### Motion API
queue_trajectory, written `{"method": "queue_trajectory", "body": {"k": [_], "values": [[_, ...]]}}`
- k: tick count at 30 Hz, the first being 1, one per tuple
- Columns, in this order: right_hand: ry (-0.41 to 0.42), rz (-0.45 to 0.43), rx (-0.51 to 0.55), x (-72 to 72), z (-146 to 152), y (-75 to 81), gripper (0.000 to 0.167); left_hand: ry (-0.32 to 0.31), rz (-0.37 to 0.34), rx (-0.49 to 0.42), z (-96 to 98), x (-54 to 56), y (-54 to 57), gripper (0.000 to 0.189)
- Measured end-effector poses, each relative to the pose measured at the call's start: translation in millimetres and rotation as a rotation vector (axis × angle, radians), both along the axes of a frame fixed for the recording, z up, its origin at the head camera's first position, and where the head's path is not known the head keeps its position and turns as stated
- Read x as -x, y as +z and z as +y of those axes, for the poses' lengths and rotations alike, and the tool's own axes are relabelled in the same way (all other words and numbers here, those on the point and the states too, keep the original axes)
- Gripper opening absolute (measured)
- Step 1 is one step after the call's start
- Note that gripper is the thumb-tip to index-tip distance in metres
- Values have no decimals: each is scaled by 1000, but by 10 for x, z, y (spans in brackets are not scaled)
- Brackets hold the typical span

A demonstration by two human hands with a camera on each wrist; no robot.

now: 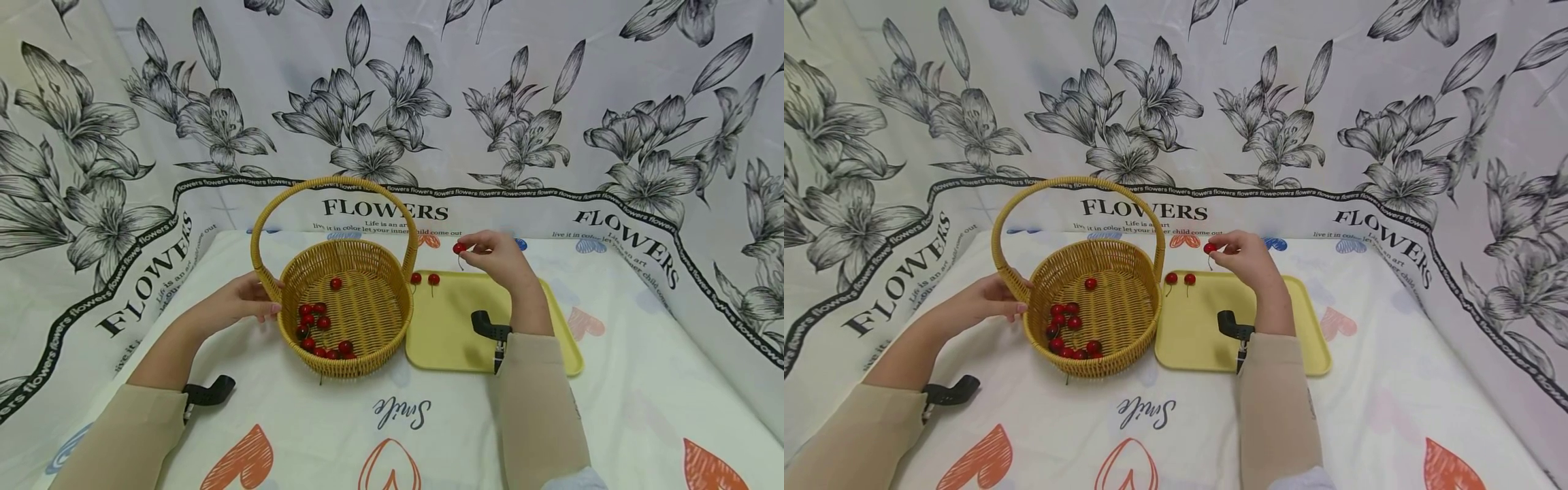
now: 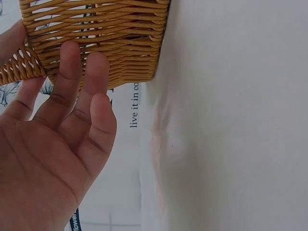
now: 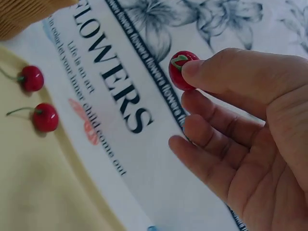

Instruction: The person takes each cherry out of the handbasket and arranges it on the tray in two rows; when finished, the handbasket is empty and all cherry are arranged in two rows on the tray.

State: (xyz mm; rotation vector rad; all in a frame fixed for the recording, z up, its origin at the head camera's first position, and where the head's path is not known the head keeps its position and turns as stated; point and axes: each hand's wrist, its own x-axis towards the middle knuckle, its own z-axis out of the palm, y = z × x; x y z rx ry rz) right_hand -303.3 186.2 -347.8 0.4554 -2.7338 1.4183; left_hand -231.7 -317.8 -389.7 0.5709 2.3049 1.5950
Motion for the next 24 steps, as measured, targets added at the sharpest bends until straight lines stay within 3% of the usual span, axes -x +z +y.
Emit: {"method": "queue_trajectory", "body": {"k": [7,13,24], "values": [[-5,-109,-48,123,-7,-271,31,12,-7,20,20,3,13,39],[2,-119,-159,211,-38,-468,32,16,-10,24,21,-1,15,38],[-34,-155,-283,256,-145,-637,21,19,-8,27,20,0,14,39]]}}
